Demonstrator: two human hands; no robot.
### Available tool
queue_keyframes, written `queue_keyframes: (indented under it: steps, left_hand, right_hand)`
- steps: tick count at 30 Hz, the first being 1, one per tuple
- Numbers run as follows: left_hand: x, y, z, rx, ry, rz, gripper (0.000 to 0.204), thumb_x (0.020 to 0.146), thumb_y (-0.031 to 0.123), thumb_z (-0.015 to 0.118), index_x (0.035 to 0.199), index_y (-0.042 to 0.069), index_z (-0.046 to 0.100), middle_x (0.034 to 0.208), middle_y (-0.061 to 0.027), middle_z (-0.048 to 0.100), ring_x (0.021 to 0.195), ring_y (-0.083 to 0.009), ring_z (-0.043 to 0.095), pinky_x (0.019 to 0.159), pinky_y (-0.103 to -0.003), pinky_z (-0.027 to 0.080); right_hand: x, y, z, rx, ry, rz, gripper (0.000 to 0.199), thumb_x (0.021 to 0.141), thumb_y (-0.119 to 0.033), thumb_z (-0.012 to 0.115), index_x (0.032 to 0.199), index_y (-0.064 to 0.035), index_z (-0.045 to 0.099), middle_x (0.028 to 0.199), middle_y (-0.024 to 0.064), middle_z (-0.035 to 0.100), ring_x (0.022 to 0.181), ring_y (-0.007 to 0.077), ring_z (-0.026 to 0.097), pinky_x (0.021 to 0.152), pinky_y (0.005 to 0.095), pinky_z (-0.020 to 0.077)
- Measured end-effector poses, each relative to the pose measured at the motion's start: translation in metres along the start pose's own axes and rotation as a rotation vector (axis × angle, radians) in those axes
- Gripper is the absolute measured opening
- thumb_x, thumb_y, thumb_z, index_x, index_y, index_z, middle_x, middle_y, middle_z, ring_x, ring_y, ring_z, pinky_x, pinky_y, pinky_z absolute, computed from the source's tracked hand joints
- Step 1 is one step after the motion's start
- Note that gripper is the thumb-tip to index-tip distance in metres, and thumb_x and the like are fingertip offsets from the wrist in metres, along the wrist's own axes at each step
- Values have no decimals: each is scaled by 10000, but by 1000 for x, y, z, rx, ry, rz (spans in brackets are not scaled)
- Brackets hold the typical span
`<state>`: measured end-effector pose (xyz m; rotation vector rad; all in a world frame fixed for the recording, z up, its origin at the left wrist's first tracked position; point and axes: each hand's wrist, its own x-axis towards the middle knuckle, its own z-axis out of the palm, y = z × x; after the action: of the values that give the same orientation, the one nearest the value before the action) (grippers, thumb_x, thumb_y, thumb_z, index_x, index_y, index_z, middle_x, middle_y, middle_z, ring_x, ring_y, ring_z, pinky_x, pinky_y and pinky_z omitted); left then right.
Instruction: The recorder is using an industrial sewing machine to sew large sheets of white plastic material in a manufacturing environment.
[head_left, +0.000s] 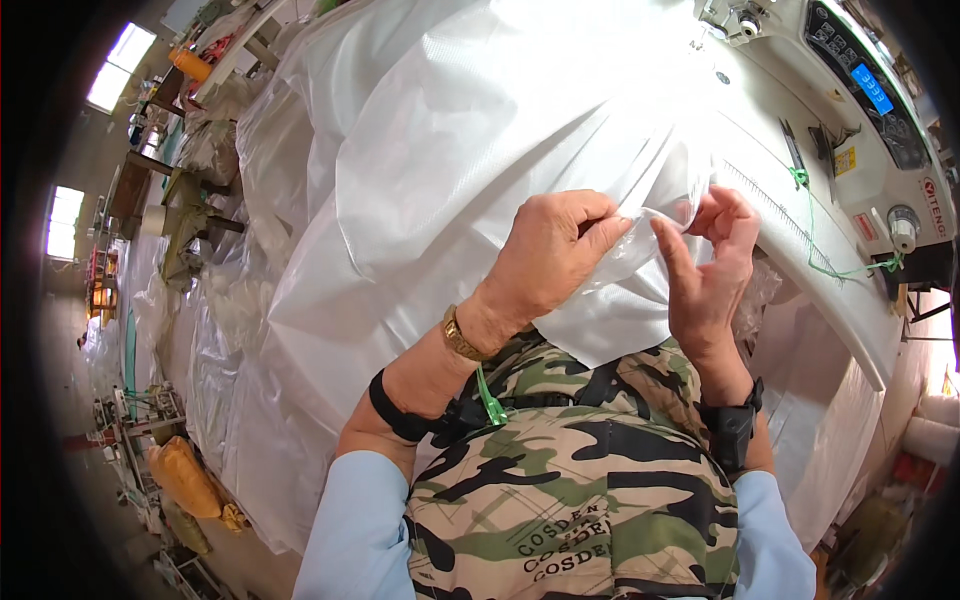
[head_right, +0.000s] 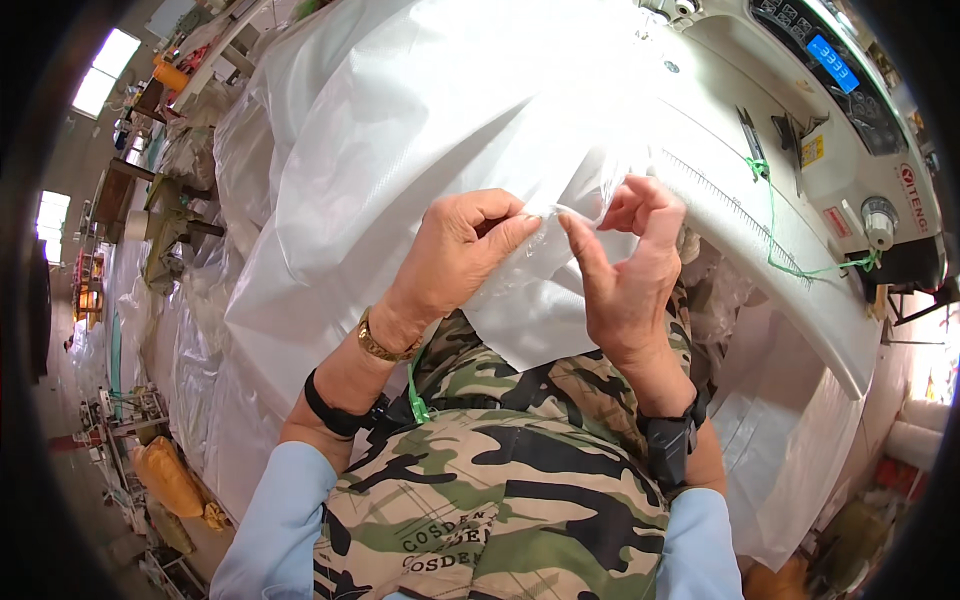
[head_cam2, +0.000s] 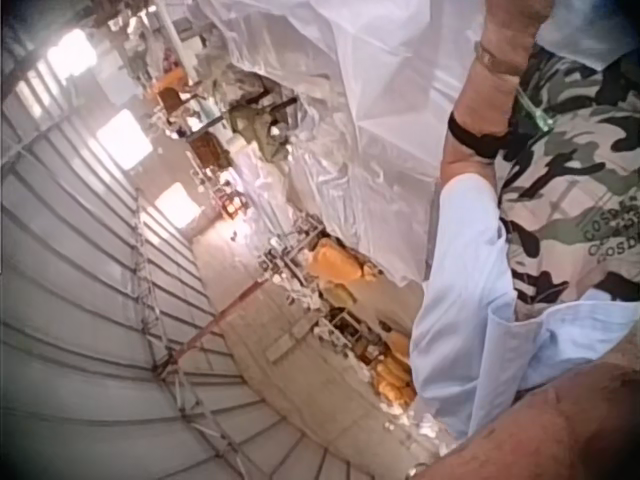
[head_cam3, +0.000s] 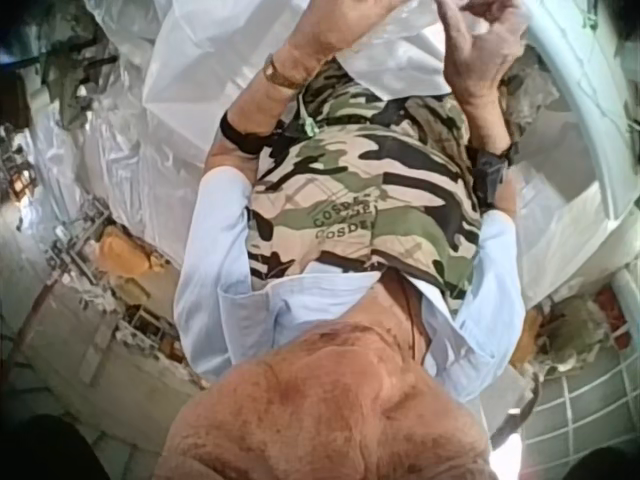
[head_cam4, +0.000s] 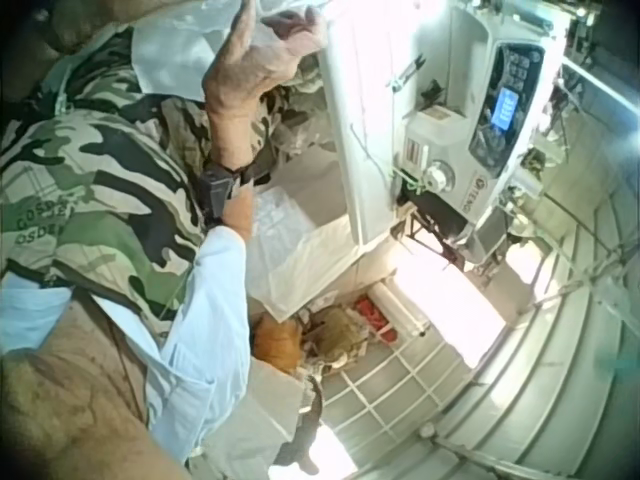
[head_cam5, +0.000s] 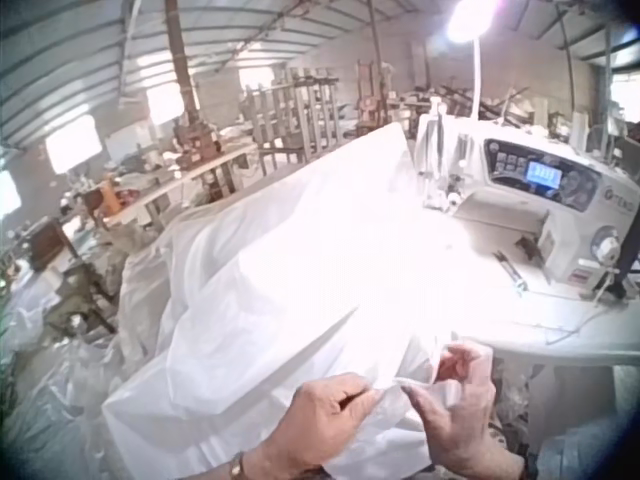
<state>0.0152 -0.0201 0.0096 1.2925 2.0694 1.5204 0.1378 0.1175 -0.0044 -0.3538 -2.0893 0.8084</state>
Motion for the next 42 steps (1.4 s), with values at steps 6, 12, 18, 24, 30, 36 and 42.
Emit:
queue_keyframes:
  steps: [6,12,18,24,30,36,42]
  left_hand:
    - [1,2,7,-283,-24,-207,204,971,145,652,880,-36,673,691,80,510,636,-8,413,528,-211,335]
    - [6,0,8,-229,-11,-211,205,971,150,648,865,-25,671,678,85,496,627,-1,400,519,-201,313]
    - [6,-3,11,-269,-9,-175,215,974,153,640,851,-21,670,676,81,484,625,-2,382,516,-203,302]
    - [10,-11,10,-413,-2,-176,288,980,165,622,766,-27,604,640,59,451,614,-30,361,517,-235,318]
    - [9,-11,8,-483,-33,-289,237,988,184,634,819,18,647,712,95,512,651,5,402,556,-184,326]
    - [16,5,-4,-348,-42,-210,219,983,155,638,814,15,637,705,97,495,650,7,390,547,-185,314]
    - [26,15,-19,-161,-22,-77,228,989,145,629,801,17,616,685,102,453,633,1,357,533,-190,291]
  right_hand:
    - [-4,8,10,104,64,-14,232,857,-47,755,988,-1,569,853,81,577,779,176,583,724,298,487]
    - [-1,1,16,9,20,-139,174,843,42,703,984,-5,614,891,126,624,788,255,616,697,331,495]
    - [-3,2,19,-23,-41,-195,218,807,40,713,999,-23,633,894,105,649,810,270,623,710,361,487]
    - [-4,-6,17,-173,-85,-327,247,777,10,720,1010,-22,642,899,90,645,834,256,626,725,379,483]
    - [-17,9,-4,-80,-98,-361,333,787,6,715,1111,-5,640,1005,126,650,909,300,631,853,391,505]
    - [-74,78,-12,-328,209,119,314,869,-94,713,1142,2,590,1011,171,622,943,334,593,869,382,478]
    - [-78,55,-34,102,-212,465,197,958,-156,615,929,35,571,714,114,527,672,199,517,649,336,438]
